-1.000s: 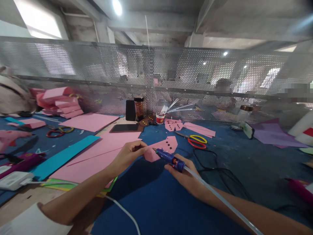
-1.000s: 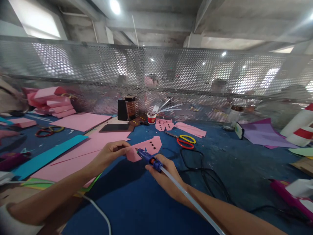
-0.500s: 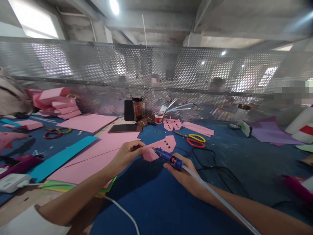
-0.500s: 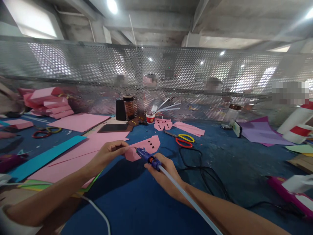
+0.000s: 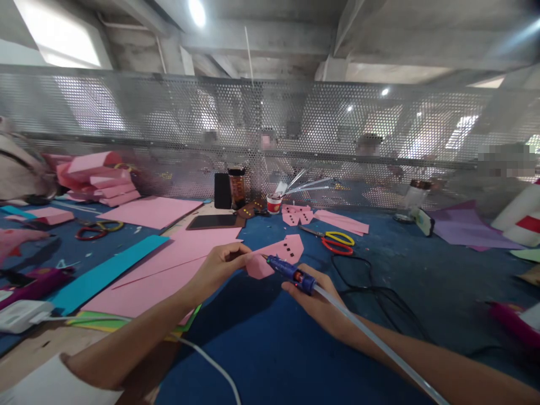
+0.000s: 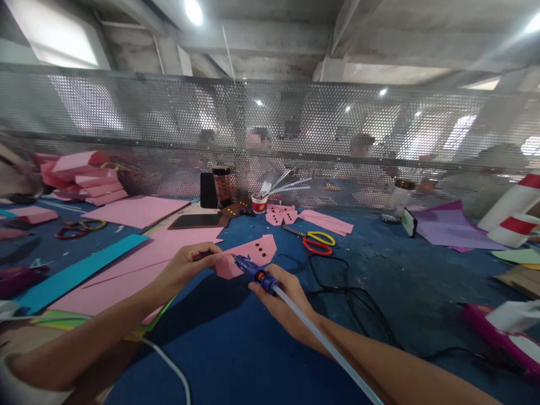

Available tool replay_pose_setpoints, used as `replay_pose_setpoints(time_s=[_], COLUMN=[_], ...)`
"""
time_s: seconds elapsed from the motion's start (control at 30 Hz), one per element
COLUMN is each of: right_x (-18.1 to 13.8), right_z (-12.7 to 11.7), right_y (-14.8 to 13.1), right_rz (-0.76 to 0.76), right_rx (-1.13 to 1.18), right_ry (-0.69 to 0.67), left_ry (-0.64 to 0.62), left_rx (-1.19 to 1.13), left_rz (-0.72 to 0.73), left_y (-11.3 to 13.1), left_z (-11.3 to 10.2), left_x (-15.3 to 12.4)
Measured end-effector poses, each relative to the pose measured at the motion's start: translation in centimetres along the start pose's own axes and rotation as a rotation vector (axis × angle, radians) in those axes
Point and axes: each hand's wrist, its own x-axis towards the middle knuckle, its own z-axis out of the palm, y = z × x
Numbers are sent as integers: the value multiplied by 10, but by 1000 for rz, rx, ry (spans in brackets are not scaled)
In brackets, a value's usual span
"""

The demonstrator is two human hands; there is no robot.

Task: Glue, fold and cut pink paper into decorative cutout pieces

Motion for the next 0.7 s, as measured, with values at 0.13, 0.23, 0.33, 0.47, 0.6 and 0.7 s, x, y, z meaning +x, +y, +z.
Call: replay_pose_setpoints(time_s=[0.13, 0.23, 0.33, 0.47, 0.6, 0.7], right_x=[0, 0, 0, 0, 0, -1], right_z=[0, 0, 0, 0, 1, 0], right_y=[1, 1, 0, 2, 3, 3], right_rz=[-1, -6, -14, -2, 4, 2], right_rx=[18, 12, -2, -16, -16, -31], right_ry=[-1, 1, 0, -7, -11, -7], left_ry=[6, 6, -4, -10, -8, 2], left_rx=[15, 27, 8, 8, 33, 33], left_rz=[-7, -5, -12, -9, 2, -5], left_y=[0, 2, 1, 0, 0, 1], left_z=[0, 1, 1, 0, 1, 1], left_x=[0, 0, -1, -1, -1, -1])
